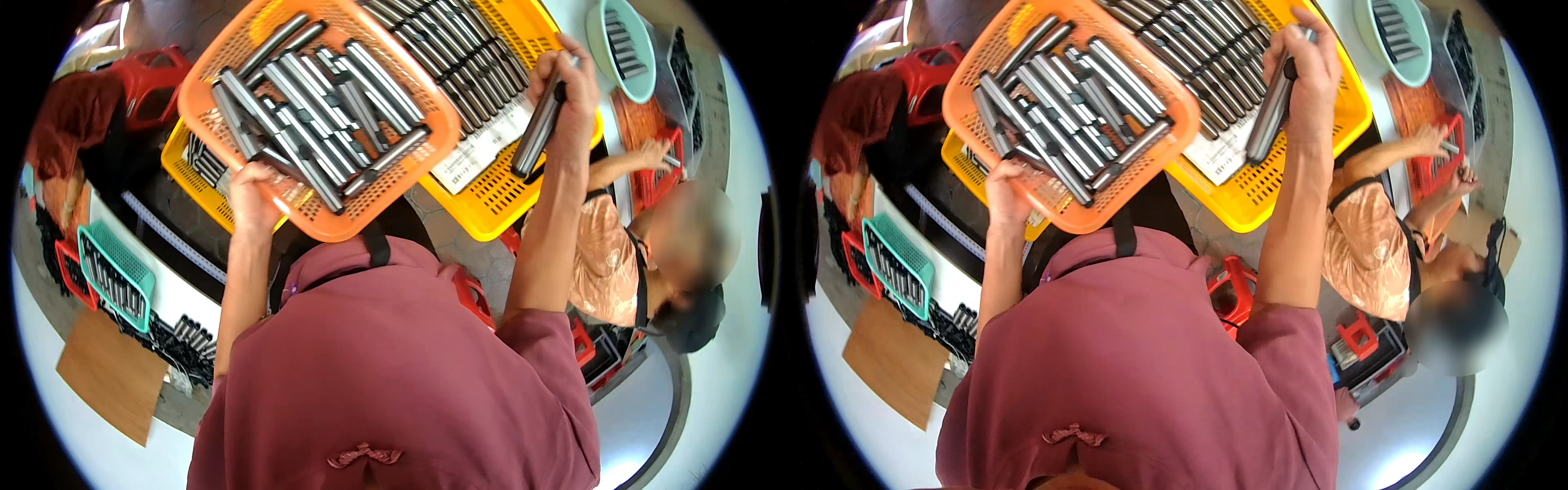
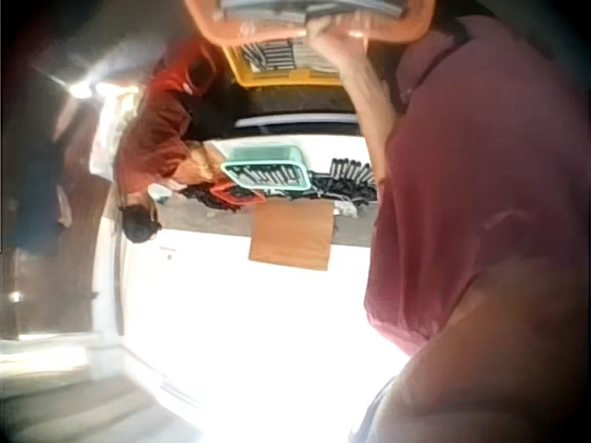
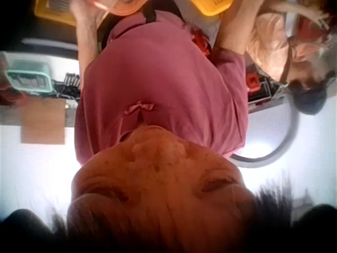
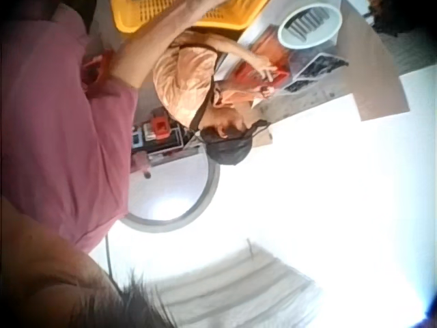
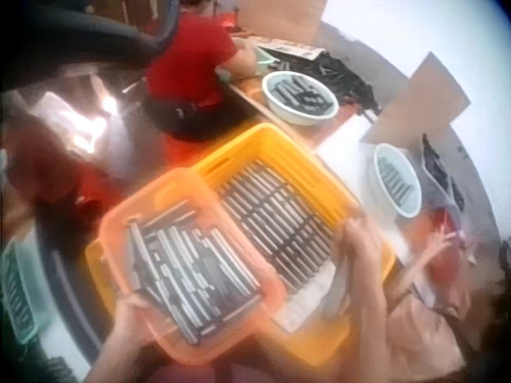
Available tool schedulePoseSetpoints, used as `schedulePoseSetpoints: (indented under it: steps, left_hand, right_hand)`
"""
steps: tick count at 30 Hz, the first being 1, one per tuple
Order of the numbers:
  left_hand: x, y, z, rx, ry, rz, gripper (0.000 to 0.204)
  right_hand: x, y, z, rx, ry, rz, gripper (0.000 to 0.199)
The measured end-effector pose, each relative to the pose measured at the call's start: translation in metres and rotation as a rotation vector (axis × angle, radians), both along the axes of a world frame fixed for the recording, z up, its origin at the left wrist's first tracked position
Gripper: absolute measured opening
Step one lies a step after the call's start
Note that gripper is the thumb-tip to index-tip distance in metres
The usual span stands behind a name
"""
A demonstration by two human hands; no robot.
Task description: The person transfers cylindrical metal parts from an orange basket into a yellow basket lined with newspaper. They place the parts one by one into the yellow basket, arranging them in rows. Another person is visible in the background working at a separate station.
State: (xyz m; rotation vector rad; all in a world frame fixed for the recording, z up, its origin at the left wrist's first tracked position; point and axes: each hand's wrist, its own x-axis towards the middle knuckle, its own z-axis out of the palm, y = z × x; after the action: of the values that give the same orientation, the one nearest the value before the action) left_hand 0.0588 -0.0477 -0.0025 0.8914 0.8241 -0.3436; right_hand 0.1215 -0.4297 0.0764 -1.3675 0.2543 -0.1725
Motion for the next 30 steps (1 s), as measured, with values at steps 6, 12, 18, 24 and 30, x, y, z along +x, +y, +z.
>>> schedulePoseSetpoints:
  steps: [6, 12, 18, 24, 30]
  left_hand:
    - [0.002, 0.008, -0.008, 0.094, 0.016, -0.007, 0.016]
    - [0.004, 0.025, -0.015, 0.129, -0.025, -0.088, 0.037]
    - [0.002, 0.026, -0.01, 0.168, 0.028, -0.109, 0.036]
    - [0.001, 0.031, -0.013, 0.212, 0.049, -0.101, 0.028]
    - [0.001, 0.029, -0.011, 0.215, 0.044, -0.098, 0.028]
  right_hand:
    - [-0.075, -0.013, -0.148, -0.39, 0.717, 0.207, 0.052]
    - [-0.106, 0.043, -0.298, -0.9, 0.314, 0.676, 0.046]
    - [-0.11, 0.048, -0.269, -1.248, 0.318, 0.694, 0.022]
    - [-0.141, 0.016, -0.27, -1.365, 0.391, 0.75, 0.017]
    - [-0.14, 0.017, -0.266, -1.407, 0.389, 0.673, 0.013]
